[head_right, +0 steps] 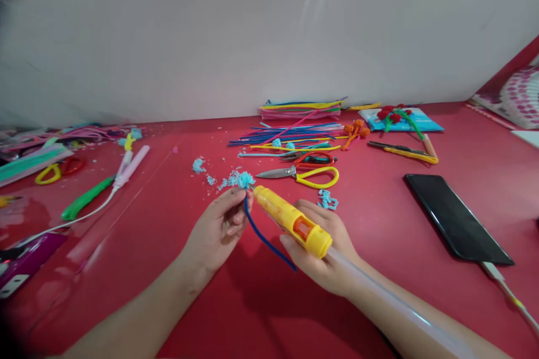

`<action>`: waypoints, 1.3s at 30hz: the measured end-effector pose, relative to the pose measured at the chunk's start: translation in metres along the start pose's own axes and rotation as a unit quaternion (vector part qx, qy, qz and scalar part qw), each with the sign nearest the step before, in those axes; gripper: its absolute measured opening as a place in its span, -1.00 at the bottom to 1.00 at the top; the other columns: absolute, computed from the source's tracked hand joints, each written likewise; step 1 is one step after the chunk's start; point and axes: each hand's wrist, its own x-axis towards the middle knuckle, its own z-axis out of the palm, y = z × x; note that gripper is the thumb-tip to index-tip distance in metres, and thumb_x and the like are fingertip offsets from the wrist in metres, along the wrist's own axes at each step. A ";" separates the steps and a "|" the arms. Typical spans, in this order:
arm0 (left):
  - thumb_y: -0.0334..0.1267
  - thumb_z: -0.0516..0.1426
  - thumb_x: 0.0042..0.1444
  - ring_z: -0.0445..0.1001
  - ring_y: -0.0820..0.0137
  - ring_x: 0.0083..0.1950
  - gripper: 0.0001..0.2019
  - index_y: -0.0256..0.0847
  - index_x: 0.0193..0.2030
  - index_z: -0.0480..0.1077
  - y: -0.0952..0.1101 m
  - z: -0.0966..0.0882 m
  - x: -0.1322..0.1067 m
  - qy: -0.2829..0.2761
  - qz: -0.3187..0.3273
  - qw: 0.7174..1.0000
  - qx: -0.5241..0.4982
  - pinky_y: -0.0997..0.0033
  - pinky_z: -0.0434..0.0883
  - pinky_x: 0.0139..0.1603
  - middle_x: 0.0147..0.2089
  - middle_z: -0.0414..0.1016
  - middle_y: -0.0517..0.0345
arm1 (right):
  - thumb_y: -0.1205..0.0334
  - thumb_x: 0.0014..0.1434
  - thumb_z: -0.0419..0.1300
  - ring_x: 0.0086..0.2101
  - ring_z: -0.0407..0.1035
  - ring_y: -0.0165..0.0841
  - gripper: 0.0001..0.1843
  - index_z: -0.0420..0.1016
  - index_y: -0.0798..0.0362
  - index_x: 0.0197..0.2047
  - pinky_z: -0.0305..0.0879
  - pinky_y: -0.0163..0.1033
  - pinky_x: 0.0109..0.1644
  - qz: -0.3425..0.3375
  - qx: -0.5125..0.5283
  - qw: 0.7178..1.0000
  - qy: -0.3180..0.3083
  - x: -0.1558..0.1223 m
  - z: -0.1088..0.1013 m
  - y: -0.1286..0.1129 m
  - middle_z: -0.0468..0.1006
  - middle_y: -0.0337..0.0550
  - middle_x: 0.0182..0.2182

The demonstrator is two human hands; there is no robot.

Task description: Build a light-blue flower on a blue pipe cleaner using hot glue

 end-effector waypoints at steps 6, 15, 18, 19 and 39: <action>-0.37 0.28 -0.04 0.27 0.70 -0.67 -0.91 -0.30 -0.47 0.45 -0.002 -0.001 0.000 0.006 -0.009 1.000 -0.013 0.78 0.12 -0.77 -0.54 0.46 0.26 | 0.19 0.26 0.07 -0.48 0.35 -0.38 -0.81 0.33 0.03 -0.40 0.23 -0.27 -0.42 -0.024 -0.041 0.999 -0.017 0.000 -0.001 0.001 0.44 -0.18 -0.49; -0.36 0.30 -0.08 0.27 0.70 -0.66 -0.88 -0.29 -0.45 0.44 -0.001 0.002 -0.001 0.011 -0.017 1.000 -0.004 0.78 0.14 -0.76 -0.54 0.44 0.28 | 0.15 0.26 0.07 -0.52 0.31 -0.40 -0.77 0.31 0.03 -0.42 0.20 -0.28 -0.45 -0.004 -0.046 0.999 -0.016 -0.001 0.001 0.002 0.40 -0.22 -0.53; -0.36 0.31 -0.09 0.27 0.70 -0.66 -0.87 -0.29 -0.45 0.43 0.000 0.003 -0.002 0.014 -0.017 1.000 -0.003 0.78 0.13 -0.76 -0.55 0.42 0.28 | 0.14 0.25 0.08 -0.52 0.31 -0.39 -0.77 0.32 0.03 -0.42 0.20 -0.27 -0.46 0.011 -0.043 0.999 -0.015 0.000 0.001 0.002 0.41 -0.21 -0.52; -0.35 0.31 -0.09 0.27 0.70 -0.67 -0.87 -0.29 -0.45 0.43 -0.001 0.003 -0.002 0.015 -0.017 1.000 -0.002 0.78 0.13 -0.77 -0.55 0.42 0.29 | 0.14 0.25 0.08 -0.52 0.30 -0.39 -0.77 0.32 0.03 -0.42 0.20 -0.27 -0.46 0.015 -0.041 0.999 -0.016 0.000 0.001 0.003 0.41 -0.20 -0.53; -0.38 0.28 -0.07 0.23 0.72 -0.67 -0.89 -0.31 -0.48 0.42 0.000 0.002 -0.001 0.009 -0.024 0.999 -0.019 0.79 0.11 -0.77 -0.55 0.42 0.27 | 0.17 0.25 0.07 -0.54 0.27 -0.43 -0.78 0.28 0.01 -0.43 0.18 -0.31 -0.45 -0.001 -0.055 0.998 -0.017 0.000 0.003 0.004 0.33 -0.26 -0.54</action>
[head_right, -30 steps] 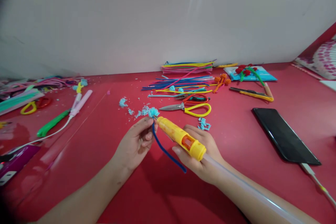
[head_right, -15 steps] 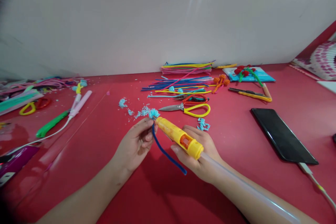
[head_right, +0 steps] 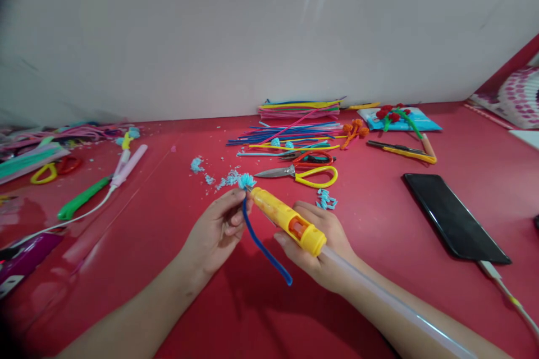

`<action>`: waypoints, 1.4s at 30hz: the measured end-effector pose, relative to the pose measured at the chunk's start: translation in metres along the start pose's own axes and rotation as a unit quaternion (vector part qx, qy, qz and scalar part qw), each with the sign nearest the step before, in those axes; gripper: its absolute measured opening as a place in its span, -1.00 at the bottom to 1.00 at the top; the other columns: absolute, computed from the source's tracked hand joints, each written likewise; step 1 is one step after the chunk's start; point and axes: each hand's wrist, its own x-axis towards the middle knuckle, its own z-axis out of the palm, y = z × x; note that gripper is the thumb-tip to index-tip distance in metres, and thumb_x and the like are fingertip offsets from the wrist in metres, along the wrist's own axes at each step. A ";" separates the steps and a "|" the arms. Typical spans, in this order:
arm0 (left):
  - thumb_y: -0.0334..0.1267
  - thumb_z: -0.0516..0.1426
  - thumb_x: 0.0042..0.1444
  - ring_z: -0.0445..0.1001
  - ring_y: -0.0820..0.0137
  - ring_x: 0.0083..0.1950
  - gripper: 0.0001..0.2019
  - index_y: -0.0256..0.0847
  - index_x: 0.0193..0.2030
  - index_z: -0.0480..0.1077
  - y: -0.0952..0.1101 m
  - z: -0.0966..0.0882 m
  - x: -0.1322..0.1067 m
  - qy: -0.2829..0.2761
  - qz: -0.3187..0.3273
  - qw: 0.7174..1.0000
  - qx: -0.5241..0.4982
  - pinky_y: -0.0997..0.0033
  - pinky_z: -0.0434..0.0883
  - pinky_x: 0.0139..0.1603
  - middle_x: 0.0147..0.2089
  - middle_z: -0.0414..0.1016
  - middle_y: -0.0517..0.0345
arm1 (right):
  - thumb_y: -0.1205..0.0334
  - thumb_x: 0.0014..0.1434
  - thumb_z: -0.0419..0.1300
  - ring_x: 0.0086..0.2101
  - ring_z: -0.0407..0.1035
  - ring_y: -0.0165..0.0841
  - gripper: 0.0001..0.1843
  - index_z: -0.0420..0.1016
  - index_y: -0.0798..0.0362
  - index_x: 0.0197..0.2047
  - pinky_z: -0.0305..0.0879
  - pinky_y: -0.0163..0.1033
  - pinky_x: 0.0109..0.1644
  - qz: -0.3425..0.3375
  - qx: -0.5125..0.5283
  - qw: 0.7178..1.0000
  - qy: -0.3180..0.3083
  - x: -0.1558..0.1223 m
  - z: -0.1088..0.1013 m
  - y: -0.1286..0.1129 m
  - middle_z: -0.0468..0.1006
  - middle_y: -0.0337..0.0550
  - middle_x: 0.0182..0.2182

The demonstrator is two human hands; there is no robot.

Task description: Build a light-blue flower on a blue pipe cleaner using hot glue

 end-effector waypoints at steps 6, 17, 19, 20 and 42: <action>-0.36 0.28 -0.07 0.18 0.72 -0.70 -0.87 -0.31 -0.49 0.41 -0.001 -0.001 -0.001 -0.002 0.002 1.000 0.011 0.80 0.09 -0.78 -0.62 0.37 0.30 | 0.15 0.25 0.07 -0.53 0.28 -0.42 -0.78 0.29 0.01 -0.42 0.20 -0.30 -0.45 0.003 -0.013 1.000 -0.003 -0.001 0.001 0.001 0.34 -0.25 -0.53; -0.36 0.27 -0.05 0.19 0.71 -0.70 -0.89 -0.30 -0.49 0.42 -0.001 0.000 -0.002 0.000 -0.003 1.000 0.010 0.80 0.10 -0.78 -0.62 0.37 0.29 | 0.11 0.26 0.07 -0.52 0.32 -0.40 -0.76 0.33 0.03 -0.40 0.21 -0.29 -0.46 0.000 -0.019 1.000 0.002 -0.003 0.003 0.004 0.39 -0.23 -0.51; -0.36 0.28 -0.06 0.19 0.71 -0.70 -0.88 -0.30 -0.50 0.42 -0.001 0.000 -0.002 0.001 -0.003 1.000 0.011 0.80 0.10 -0.78 -0.62 0.36 0.30 | 0.11 0.26 0.06 -0.50 0.35 -0.39 -0.76 0.35 0.03 -0.40 0.23 -0.28 -0.44 0.003 -0.023 1.000 0.002 -0.003 0.003 0.005 0.42 -0.20 -0.49; -0.36 0.28 -0.07 0.19 0.71 -0.70 -0.88 -0.31 -0.50 0.42 -0.001 0.000 -0.002 0.002 -0.004 1.000 0.010 0.80 0.10 -0.78 -0.62 0.36 0.29 | 0.11 0.26 0.06 -0.49 0.36 -0.38 -0.76 0.35 0.03 -0.39 0.23 -0.28 -0.44 0.003 -0.024 1.000 0.001 -0.004 0.003 0.005 0.44 -0.19 -0.48; -0.39 0.27 -0.05 0.22 0.72 -0.68 -0.90 -0.31 -0.47 0.43 -0.001 -0.001 0.000 0.000 -0.006 1.000 -0.005 0.81 0.12 -0.78 -0.57 0.40 0.27 | 0.16 0.23 0.09 -0.57 0.29 -0.43 -0.76 0.29 0.02 -0.46 0.15 -0.31 -0.50 -0.006 -0.019 1.000 0.012 -0.003 0.003 0.005 0.35 -0.27 -0.57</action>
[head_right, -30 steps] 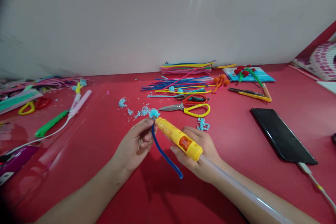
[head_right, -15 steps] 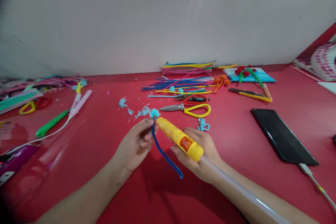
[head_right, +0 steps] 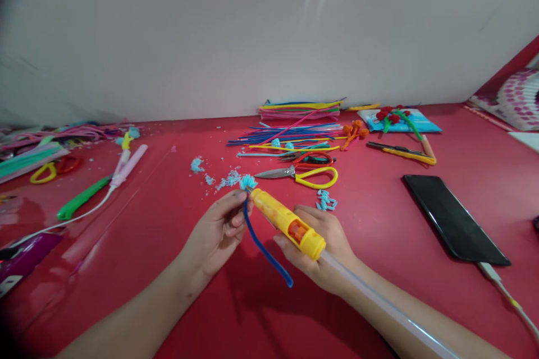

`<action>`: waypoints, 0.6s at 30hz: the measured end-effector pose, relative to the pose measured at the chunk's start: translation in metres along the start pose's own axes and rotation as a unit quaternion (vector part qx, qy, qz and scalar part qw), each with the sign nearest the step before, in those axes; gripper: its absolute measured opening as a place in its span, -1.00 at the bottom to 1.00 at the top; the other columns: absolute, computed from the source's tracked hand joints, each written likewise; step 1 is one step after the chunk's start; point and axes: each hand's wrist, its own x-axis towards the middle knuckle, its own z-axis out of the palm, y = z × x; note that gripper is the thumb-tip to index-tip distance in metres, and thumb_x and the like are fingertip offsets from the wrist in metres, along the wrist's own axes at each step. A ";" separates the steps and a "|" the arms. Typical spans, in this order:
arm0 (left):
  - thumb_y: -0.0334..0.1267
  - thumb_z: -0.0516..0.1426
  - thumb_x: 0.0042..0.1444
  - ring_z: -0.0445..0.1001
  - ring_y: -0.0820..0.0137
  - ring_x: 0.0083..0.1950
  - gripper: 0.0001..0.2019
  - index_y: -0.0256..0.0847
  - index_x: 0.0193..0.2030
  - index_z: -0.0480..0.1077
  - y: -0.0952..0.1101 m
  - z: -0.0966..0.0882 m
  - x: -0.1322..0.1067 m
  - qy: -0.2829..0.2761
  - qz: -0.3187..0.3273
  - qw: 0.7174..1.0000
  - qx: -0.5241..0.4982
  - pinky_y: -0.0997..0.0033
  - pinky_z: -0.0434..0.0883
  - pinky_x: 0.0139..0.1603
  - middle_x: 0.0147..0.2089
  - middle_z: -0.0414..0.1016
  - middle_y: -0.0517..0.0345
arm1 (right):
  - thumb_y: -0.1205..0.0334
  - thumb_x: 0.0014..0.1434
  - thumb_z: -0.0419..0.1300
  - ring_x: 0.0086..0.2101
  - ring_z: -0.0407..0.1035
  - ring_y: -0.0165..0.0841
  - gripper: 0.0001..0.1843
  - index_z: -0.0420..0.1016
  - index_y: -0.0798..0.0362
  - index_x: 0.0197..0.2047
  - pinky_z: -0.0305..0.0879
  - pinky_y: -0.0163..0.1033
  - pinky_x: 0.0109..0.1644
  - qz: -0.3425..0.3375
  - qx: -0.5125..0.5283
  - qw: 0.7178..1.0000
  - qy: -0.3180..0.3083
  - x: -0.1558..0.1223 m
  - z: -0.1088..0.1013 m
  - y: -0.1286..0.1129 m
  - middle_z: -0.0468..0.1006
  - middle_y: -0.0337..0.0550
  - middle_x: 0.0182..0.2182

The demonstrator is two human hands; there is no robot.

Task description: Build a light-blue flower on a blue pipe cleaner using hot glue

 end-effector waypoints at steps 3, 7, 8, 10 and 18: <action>-0.38 0.28 -0.06 0.21 0.72 -0.68 -0.90 -0.31 -0.48 0.43 -0.001 0.000 0.000 -0.002 -0.001 1.000 -0.002 0.81 0.12 -0.78 -0.57 0.41 0.27 | 0.16 0.23 0.09 -0.57 0.28 -0.44 -0.76 0.29 0.02 -0.45 0.14 -0.31 -0.50 -0.004 -0.004 1.000 0.004 0.000 0.001 0.001 0.35 -0.27 -0.56; -0.38 0.28 -0.06 0.19 0.72 -0.69 -0.89 -0.31 -0.48 0.42 -0.001 0.000 0.001 0.000 0.001 1.000 0.002 0.81 0.11 -0.78 -0.58 0.38 0.29 | 0.14 0.24 0.08 -0.59 0.25 -0.45 -0.75 0.29 0.03 -0.45 0.11 -0.32 -0.51 -0.014 0.004 1.000 0.010 0.000 0.002 0.003 0.32 -0.28 -0.58; -0.38 0.28 -0.05 0.19 0.72 -0.69 -0.89 -0.31 -0.48 0.42 -0.001 0.000 0.001 0.001 0.003 1.000 0.002 0.80 0.11 -0.78 -0.59 0.37 0.29 | 0.14 0.24 0.08 -0.59 0.25 -0.45 -0.75 0.29 0.03 -0.45 0.11 -0.31 -0.52 -0.011 0.006 1.000 0.008 0.000 0.002 0.003 0.32 -0.28 -0.58; -0.37 0.28 -0.05 0.19 0.71 -0.69 -0.89 -0.31 -0.48 0.42 -0.001 0.001 0.000 0.004 0.005 1.000 0.003 0.80 0.11 -0.79 -0.61 0.36 0.30 | 0.14 0.24 0.09 -0.58 0.27 -0.44 -0.76 0.29 0.03 -0.45 0.11 -0.31 -0.51 -0.001 0.011 1.000 0.002 0.000 0.002 0.002 0.33 -0.27 -0.57; -0.38 0.27 -0.05 0.23 0.71 -0.67 -0.88 -0.31 -0.46 0.40 0.001 -0.001 0.003 0.011 0.032 0.999 0.016 0.78 0.13 -0.77 -0.55 0.41 0.29 | 0.14 0.24 0.08 -0.62 0.18 -0.47 -0.73 0.23 0.01 -0.48 0.06 -0.30 -0.52 0.036 0.000 0.999 -0.013 0.001 -0.001 -0.003 0.23 -0.33 -0.60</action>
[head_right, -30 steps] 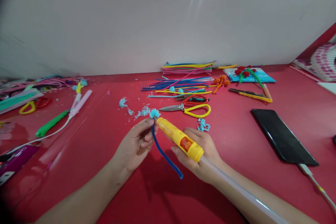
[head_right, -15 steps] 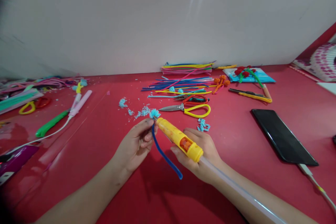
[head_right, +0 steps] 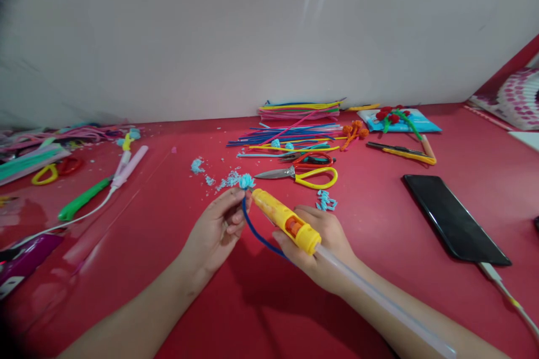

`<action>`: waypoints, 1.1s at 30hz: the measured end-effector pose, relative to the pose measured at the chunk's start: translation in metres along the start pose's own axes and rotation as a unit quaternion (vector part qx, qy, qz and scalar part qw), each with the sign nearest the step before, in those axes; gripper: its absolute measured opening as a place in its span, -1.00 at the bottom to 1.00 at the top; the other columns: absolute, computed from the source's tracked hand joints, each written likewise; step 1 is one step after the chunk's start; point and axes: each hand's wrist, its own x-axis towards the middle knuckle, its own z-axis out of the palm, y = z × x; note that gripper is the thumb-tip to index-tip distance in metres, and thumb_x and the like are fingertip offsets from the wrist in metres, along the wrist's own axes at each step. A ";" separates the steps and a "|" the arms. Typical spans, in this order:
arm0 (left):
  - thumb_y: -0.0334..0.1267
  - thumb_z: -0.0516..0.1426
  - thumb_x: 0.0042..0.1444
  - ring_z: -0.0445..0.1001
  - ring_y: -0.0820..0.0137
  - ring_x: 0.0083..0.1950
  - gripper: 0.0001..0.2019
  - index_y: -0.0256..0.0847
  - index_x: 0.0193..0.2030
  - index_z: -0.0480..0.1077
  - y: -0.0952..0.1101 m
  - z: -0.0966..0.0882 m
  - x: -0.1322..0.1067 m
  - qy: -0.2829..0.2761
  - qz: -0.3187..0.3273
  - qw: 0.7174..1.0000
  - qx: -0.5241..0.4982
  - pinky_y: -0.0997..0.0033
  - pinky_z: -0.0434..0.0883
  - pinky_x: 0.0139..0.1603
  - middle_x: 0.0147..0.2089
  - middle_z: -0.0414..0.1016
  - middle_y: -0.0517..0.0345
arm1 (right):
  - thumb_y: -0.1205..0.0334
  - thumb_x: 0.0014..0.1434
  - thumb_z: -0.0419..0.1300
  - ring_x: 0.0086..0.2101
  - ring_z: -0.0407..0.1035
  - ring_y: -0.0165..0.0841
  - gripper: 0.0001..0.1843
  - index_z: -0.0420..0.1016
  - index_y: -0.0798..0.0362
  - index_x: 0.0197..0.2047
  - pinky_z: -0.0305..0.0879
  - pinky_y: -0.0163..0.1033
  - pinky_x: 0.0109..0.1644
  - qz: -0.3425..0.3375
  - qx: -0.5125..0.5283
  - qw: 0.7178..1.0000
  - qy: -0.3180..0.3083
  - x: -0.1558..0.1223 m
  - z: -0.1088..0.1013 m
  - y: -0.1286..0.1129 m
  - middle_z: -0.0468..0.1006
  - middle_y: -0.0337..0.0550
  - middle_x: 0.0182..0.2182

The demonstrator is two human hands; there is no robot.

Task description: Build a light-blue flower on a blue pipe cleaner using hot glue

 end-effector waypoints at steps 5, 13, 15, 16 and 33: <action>-0.38 0.24 -0.03 0.20 0.73 -0.68 -0.92 -0.35 -0.43 0.43 0.004 -0.001 0.002 0.002 0.021 1.000 0.002 0.78 0.11 -0.78 -0.50 0.46 0.24 | 0.17 0.22 0.10 -0.55 0.23 -0.43 -0.80 0.25 0.01 -0.43 0.12 -0.29 -0.46 0.037 -0.024 0.999 -0.001 0.005 0.001 0.007 0.28 -0.29 -0.54; -0.37 0.22 -0.08 0.11 0.75 -0.75 -0.92 -0.36 -0.47 0.42 0.011 0.003 -0.004 -0.026 -0.021 0.999 -0.008 0.78 0.05 -0.82 -0.58 0.41 0.26 | 0.48 -0.05 0.18 -0.31 0.35 -0.35 -0.67 0.38 0.12 -0.15 0.31 -0.29 -0.23 0.069 -0.087 0.986 -0.121 0.007 0.021 0.019 0.39 -0.09 -0.24; -0.37 0.22 -0.08 0.12 0.75 -0.75 -0.92 -0.36 -0.48 0.42 0.011 0.004 -0.004 -0.032 -0.027 0.999 -0.002 0.78 0.06 -0.82 -0.58 0.41 0.25 | 0.44 -0.01 0.21 -0.28 0.37 -0.38 -0.64 0.40 0.12 -0.08 0.32 -0.34 -0.18 0.055 -0.098 0.983 -0.143 0.008 0.021 0.016 0.41 -0.09 -0.20; -0.37 0.22 -0.08 0.12 0.75 -0.75 -0.91 -0.36 -0.48 0.42 0.010 0.005 -0.005 -0.034 -0.028 0.999 0.000 0.79 0.07 -0.82 -0.58 0.42 0.25 | 0.38 0.03 0.22 -0.26 0.38 -0.39 -0.67 0.41 0.10 -0.07 0.32 -0.36 -0.16 0.046 -0.116 0.982 -0.143 0.010 0.019 0.015 0.43 -0.11 -0.19; -0.34 0.25 -0.10 0.13 0.74 -0.74 -0.89 -0.36 -0.47 0.45 -0.002 0.004 -0.002 -0.068 -0.062 0.994 0.050 0.76 0.06 -0.82 -0.57 0.42 0.25 | 0.47 0.10 0.10 -0.25 0.38 -0.19 -0.82 0.49 0.13 -0.45 0.16 -0.21 -0.25 0.103 -0.342 0.928 -0.104 0.024 -0.021 0.050 0.52 0.10 -0.35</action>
